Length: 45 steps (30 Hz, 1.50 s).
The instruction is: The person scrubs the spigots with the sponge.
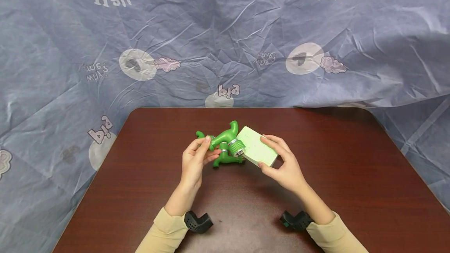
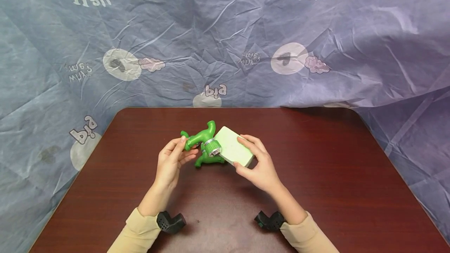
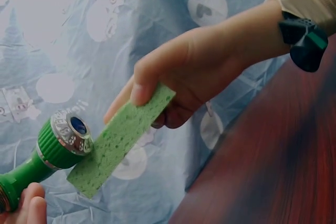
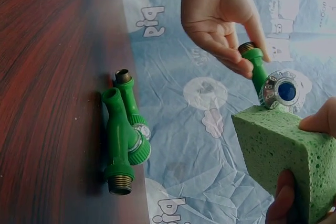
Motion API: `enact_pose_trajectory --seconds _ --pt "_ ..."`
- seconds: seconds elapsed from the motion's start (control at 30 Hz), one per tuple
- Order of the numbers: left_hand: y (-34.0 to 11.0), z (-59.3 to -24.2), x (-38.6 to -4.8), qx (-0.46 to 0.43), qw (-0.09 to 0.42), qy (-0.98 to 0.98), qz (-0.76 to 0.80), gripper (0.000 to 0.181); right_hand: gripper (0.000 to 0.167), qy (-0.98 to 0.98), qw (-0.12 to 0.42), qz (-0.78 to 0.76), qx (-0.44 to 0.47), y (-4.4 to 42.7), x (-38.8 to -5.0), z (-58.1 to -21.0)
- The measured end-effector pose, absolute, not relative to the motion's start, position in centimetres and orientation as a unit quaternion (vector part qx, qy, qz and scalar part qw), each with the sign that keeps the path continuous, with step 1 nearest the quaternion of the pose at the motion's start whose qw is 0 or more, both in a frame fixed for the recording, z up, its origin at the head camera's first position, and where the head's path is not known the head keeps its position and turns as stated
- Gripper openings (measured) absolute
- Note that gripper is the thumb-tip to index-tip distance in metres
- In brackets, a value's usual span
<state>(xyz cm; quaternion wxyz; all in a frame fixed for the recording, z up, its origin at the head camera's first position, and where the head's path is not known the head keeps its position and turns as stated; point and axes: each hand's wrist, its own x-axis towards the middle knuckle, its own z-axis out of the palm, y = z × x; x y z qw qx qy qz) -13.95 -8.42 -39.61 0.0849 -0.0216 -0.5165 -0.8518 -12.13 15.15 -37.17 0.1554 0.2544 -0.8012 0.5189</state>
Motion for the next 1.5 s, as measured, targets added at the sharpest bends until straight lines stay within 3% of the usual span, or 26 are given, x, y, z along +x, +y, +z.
enact_pose_trajectory --seconds 0.13,0.37,0.6,0.77,0.9,1.17,1.5 --pt "-8.5 -39.7 -14.1 -0.012 0.077 -0.527 -0.846 0.021 0.059 -0.795 0.15 0.532 0.25 15.2 -12.1 -37.2" --pt "-8.7 -39.7 -14.1 -0.024 0.074 -0.507 -0.858 0.018 0.059 -0.79 0.153 0.537 0.252 15.2 -12.3 -37.4" --pt "-9.0 -39.6 -14.1 -0.049 0.06 -0.524 -0.848 0.035 0.059 -0.795 0.159 0.532 0.246 15.3 -12.3 -37.3" --pt "-9.1 -39.6 -14.1 -0.076 0.104 -0.589 -0.798 0.039 0.06 -0.798 0.162 0.529 0.24 15.3 -12.3 -37.3" --pt "-9.1 -39.7 -14.1 -0.079 0.136 -0.619 -0.77 0.038 0.059 -0.797 0.169 0.529 0.238 15.3 -12.3 -37.2" --pt "-8.8 -39.8 -14.1 -0.045 0.153 -0.607 -0.778 0.031 0.059 -0.772 0.167 0.561 0.246 15.8 -12.4 -37.0" --pt "-8.7 -40.1 -14.4 -0.036 0.151 -0.56 -0.813 0.023 0.058 -0.712 0.177 0.591 0.335 16.2 -12.5 -36.7"
